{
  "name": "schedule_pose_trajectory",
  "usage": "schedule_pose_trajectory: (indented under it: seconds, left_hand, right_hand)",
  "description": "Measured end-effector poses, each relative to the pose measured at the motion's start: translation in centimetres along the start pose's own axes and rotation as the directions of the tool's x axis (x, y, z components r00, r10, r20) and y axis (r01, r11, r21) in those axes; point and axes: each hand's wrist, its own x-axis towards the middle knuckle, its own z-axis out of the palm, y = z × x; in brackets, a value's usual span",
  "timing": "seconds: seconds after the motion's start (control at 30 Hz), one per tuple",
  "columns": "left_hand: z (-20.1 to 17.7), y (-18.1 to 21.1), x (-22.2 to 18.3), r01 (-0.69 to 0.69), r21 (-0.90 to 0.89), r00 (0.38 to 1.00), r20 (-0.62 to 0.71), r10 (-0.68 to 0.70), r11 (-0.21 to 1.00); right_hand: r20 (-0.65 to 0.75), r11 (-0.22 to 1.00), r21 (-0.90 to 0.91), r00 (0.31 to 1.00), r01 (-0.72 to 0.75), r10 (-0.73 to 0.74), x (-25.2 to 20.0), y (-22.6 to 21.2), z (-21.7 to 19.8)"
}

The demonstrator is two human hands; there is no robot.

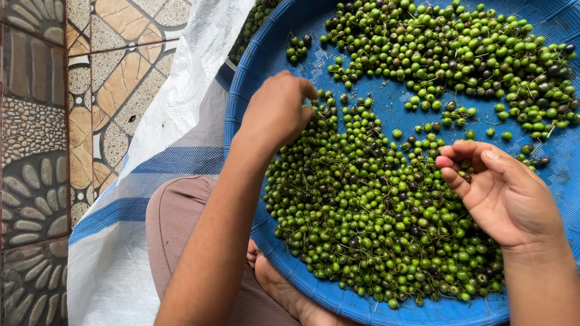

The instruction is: Sorting small green berries in a blue tray to remove stems and debris.

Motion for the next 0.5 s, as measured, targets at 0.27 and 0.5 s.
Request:
schedule_pose_trajectory:
  seconds: [0.27, 0.5]
  left_hand:
    - [1.1, 0.6, 1.8, -0.055, 0.006, 0.998, -0.012, 0.055, 0.998]
    - [2.6, 2.6, 4.0, -0.119, 0.042, 0.993, -0.011, 0.119, 0.992]
  right_hand:
    - [-0.004, 1.000, -0.003, 1.000, 0.004, -0.004, 0.1, 0.0, 0.0]
    - [0.011, 1.000, 0.008, 1.000, 0.011, -0.011, 0.0, 0.0, 0.2]
